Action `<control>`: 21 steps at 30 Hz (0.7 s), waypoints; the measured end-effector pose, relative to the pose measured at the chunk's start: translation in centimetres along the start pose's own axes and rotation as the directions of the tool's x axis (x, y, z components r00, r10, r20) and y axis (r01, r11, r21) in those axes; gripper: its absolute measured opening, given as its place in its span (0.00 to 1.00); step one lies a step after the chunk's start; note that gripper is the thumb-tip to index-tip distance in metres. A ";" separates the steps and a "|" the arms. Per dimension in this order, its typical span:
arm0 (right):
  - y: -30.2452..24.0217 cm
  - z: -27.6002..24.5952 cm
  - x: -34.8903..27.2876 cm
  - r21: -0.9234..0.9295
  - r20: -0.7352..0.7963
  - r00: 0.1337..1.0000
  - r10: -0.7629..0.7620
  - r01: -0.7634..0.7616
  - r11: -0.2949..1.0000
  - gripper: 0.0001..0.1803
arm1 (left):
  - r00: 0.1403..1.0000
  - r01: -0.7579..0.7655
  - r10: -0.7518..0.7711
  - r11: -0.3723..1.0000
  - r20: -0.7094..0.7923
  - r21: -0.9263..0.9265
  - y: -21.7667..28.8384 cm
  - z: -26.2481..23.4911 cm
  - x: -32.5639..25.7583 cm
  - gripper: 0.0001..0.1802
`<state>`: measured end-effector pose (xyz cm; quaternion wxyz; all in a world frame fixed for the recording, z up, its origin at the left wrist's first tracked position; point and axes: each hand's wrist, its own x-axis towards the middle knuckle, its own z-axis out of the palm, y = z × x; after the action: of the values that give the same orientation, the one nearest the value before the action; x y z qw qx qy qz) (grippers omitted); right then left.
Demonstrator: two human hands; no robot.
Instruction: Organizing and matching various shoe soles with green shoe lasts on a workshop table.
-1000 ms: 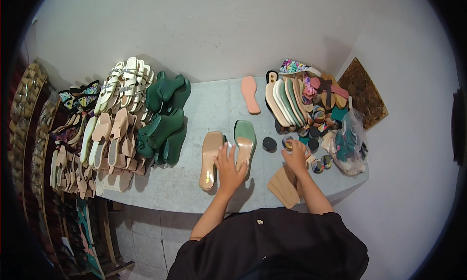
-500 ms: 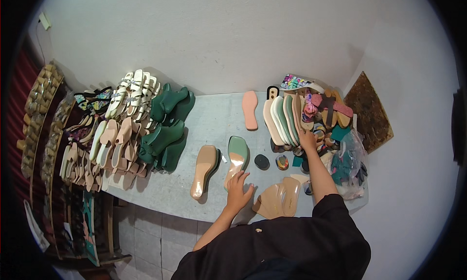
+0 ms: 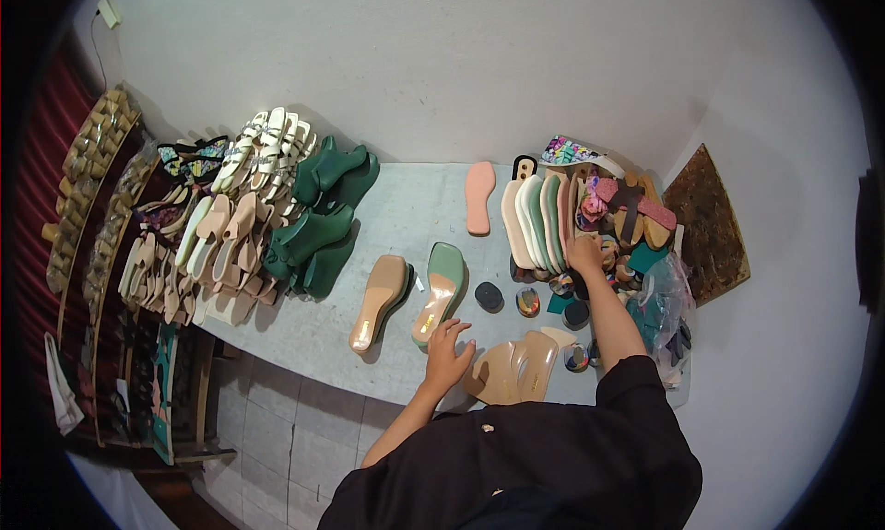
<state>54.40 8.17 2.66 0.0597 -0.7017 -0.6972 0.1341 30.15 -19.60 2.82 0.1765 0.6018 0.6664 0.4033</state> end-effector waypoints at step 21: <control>-4.5 4.2 -28.1 0.387 -0.602 0.671 -0.433 0.719 0.577 0.11 | 0.808 0.585 -0.264 0.253 0.527 -0.770 4.9 1.1 -2.0 0.40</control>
<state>49.11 -20.06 2.80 0.4758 -0.3799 -0.7780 0.1548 34.58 -21.39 5.37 0.6741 0.2489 0.4363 0.5415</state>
